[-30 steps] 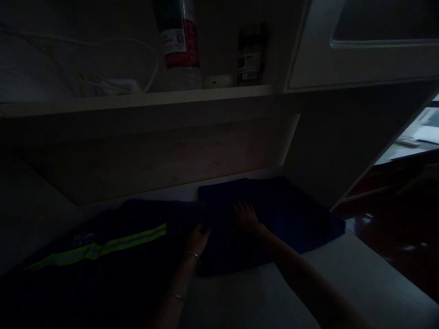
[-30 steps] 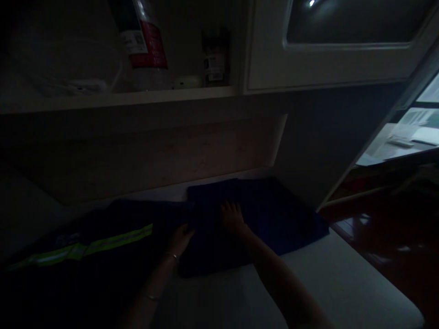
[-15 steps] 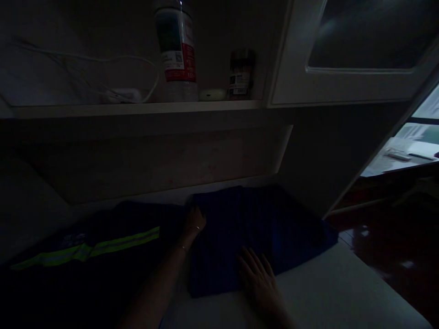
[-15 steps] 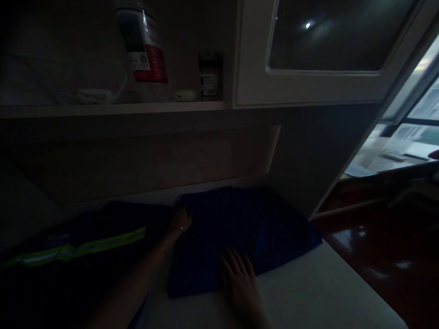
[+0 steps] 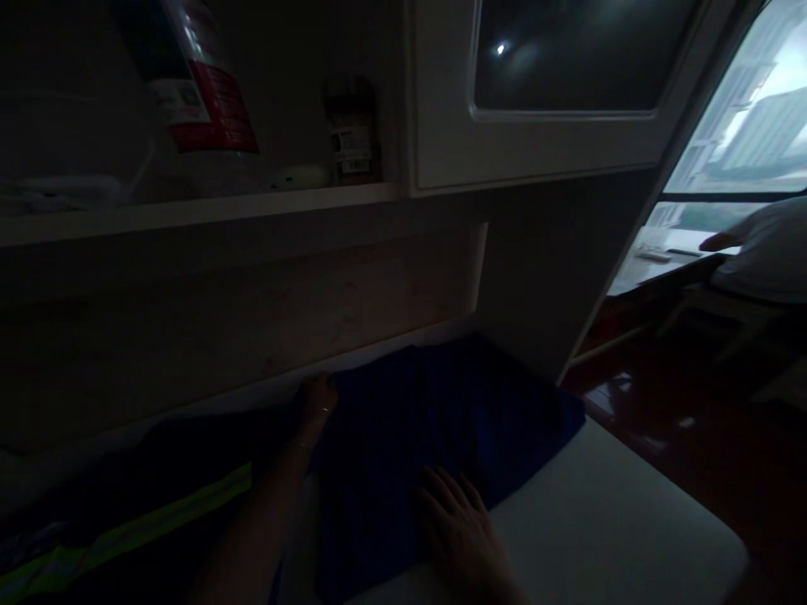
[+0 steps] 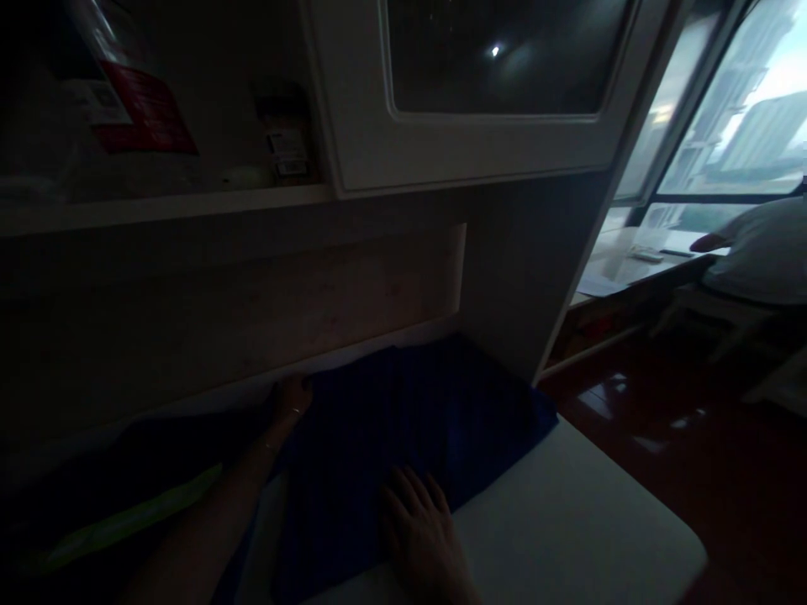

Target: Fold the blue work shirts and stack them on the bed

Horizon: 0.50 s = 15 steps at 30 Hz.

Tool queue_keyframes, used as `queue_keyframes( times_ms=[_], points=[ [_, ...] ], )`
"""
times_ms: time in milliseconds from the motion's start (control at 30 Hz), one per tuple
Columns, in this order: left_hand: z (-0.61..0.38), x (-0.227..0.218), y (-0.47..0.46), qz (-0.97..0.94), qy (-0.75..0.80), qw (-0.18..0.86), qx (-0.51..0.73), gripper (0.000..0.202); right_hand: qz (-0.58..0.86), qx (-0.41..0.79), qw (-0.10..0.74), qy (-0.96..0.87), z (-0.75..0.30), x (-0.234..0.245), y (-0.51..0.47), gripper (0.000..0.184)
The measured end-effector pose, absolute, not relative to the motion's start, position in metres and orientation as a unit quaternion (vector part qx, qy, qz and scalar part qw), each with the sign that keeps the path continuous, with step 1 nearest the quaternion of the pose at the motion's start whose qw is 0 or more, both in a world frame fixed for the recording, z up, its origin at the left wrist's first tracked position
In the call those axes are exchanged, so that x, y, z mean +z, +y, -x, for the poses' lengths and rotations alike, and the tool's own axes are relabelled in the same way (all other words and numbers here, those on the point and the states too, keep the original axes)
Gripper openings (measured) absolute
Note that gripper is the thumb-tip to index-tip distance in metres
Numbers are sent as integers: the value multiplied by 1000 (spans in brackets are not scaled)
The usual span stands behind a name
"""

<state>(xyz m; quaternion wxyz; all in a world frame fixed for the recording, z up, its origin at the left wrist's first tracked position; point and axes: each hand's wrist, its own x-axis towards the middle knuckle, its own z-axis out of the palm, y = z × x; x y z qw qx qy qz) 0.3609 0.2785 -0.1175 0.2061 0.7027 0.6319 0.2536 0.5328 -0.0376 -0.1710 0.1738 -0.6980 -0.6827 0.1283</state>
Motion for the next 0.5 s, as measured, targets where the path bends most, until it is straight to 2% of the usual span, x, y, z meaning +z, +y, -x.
queue_keyframes(
  times_ms=[133,200,300,400,433,500],
  points=[
    [-376,-102,252,-720,590,234,281,35,699,123,182,-681,-534,-170,-37,44],
    [-385,-89,226,-732,559,256,293,36,689,133,217,-679,-534,-171,-36,42],
    [-388,-62,165,-753,478,330,310,35,682,195,360,-606,-540,-177,-40,42],
    [-368,-33,84,-770,374,451,253,36,711,252,540,-374,-563,-186,-59,48],
    [-357,-27,56,-783,342,477,205,34,726,237,577,-290,-577,-188,-70,51],
    [-330,-24,4,-781,313,527,117,29,783,159,570,-190,-613,-187,-98,57]
  ],
)
